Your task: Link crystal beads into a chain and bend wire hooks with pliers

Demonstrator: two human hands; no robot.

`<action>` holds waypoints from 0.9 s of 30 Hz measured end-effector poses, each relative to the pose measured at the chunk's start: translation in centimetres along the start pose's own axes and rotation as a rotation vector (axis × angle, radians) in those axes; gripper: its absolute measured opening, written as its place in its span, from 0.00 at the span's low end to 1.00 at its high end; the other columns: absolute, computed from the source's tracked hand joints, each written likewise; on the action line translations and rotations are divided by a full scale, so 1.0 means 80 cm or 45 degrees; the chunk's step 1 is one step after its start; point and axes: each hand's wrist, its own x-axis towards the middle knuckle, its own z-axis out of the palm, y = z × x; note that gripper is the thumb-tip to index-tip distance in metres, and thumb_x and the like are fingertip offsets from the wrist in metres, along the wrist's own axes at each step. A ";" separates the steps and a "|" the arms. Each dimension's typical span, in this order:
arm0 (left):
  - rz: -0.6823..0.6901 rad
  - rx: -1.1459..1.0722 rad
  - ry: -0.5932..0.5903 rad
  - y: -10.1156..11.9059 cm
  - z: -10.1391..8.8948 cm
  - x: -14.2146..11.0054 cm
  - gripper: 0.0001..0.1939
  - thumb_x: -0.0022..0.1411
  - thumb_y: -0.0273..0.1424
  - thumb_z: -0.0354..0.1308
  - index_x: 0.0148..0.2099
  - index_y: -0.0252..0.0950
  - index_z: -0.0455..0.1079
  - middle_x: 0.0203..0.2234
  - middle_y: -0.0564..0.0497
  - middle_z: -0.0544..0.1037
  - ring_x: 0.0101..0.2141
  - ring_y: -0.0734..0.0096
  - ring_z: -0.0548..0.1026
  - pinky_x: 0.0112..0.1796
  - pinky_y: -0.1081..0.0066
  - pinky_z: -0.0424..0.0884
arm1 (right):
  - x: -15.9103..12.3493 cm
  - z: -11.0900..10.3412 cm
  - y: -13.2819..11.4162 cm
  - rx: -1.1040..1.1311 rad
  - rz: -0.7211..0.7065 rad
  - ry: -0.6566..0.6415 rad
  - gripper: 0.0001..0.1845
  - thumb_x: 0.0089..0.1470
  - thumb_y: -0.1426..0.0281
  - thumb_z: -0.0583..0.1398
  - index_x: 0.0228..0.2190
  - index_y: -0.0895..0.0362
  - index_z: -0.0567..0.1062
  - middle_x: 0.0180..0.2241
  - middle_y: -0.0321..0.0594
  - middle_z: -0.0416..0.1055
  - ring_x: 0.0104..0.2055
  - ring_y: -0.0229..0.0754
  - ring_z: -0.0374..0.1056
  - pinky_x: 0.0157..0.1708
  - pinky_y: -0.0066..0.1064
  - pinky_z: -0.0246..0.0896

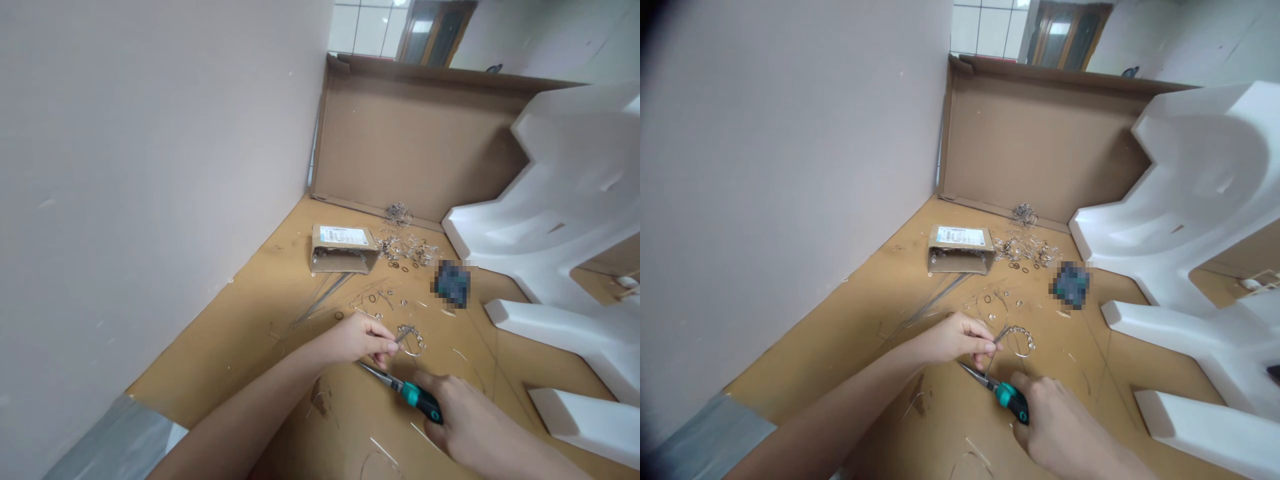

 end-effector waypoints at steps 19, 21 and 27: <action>-0.102 0.100 -0.141 0.002 -0.006 -0.002 0.12 0.50 0.38 0.59 0.31 0.33 0.73 0.17 0.56 0.69 0.22 0.79 0.68 0.29 0.75 0.65 | 0.003 0.002 0.004 0.083 0.016 -0.074 0.14 0.38 0.77 0.52 0.30 0.54 0.70 0.20 0.33 0.68 0.21 0.37 0.62 0.20 0.26 0.47; -0.051 0.198 -0.101 0.003 -0.011 -0.004 0.11 0.51 0.37 0.58 0.29 0.33 0.72 0.18 0.56 0.70 0.22 0.79 0.68 0.28 0.77 0.64 | 0.001 0.000 0.003 0.043 0.025 -0.065 0.14 0.36 0.77 0.52 0.28 0.53 0.70 0.20 0.34 0.69 0.22 0.38 0.63 0.20 0.26 0.48; -0.049 0.198 -0.072 -0.002 -0.021 -0.002 0.14 0.52 0.40 0.57 0.29 0.32 0.70 0.18 0.54 0.71 0.22 0.77 0.70 0.27 0.76 0.65 | -0.012 0.009 0.014 0.018 0.037 0.064 0.23 0.37 0.75 0.54 0.40 0.49 0.71 0.33 0.38 0.75 0.35 0.47 0.71 0.33 0.31 0.60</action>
